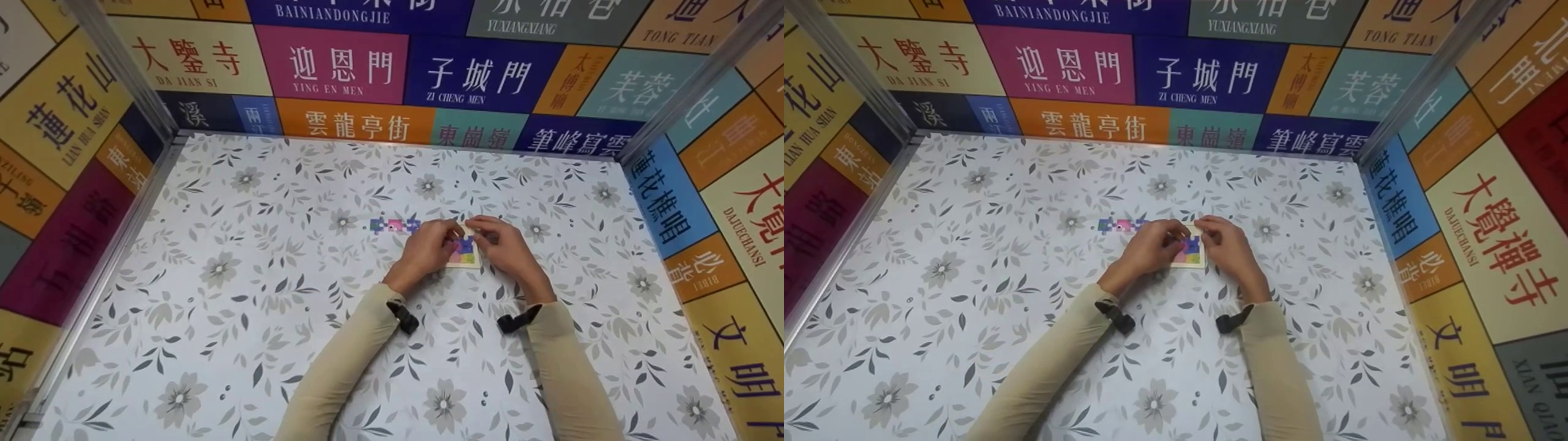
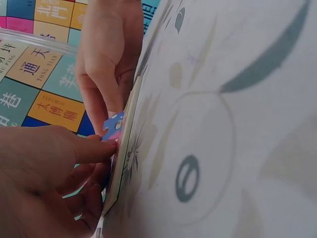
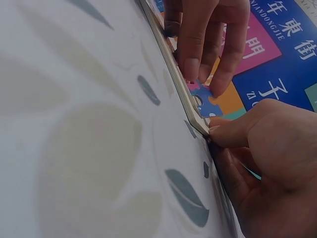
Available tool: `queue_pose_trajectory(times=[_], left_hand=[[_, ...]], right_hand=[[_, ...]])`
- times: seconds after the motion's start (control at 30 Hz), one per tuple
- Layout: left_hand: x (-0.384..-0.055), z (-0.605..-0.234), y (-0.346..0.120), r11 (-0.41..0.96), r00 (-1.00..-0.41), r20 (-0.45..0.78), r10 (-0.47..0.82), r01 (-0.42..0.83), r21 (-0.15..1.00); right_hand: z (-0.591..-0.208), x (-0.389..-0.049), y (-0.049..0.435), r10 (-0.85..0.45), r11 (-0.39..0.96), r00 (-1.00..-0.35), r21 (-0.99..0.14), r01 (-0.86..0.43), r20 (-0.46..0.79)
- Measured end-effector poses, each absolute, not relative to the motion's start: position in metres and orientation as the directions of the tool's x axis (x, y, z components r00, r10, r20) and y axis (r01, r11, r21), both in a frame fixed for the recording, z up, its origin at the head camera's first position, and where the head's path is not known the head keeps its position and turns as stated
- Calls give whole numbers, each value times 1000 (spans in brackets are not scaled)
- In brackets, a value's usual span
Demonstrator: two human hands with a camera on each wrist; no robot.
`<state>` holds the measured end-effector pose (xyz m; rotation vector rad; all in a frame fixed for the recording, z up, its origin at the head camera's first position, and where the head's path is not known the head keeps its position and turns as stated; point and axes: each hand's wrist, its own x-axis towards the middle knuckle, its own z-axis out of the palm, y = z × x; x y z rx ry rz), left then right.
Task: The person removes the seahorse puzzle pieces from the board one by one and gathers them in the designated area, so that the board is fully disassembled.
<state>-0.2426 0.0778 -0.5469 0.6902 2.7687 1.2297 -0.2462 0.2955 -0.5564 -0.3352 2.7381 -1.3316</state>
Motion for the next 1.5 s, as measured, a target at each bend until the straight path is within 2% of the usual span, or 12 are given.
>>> queue_pose_trajectory(times=[0.47,0.73,1.03,1.5], left_hand=[[-242,-549,82,615,-919,142,369,356,704],[-242,-550,81,616,-914,152,375,369,696],[-241,-547,82,631,-915,148,375,369,682],[-239,-546,72,580,-910,202,362,390,715]], right_hand=[[-555,-244,297,-247,596,-969,-784,-173,27],[-555,-244,299,-312,564,-950,-809,-166,-22],[-550,-242,299,-310,561,-950,-815,-144,-45],[-551,-242,299,-317,581,-948,-798,-159,-42]])
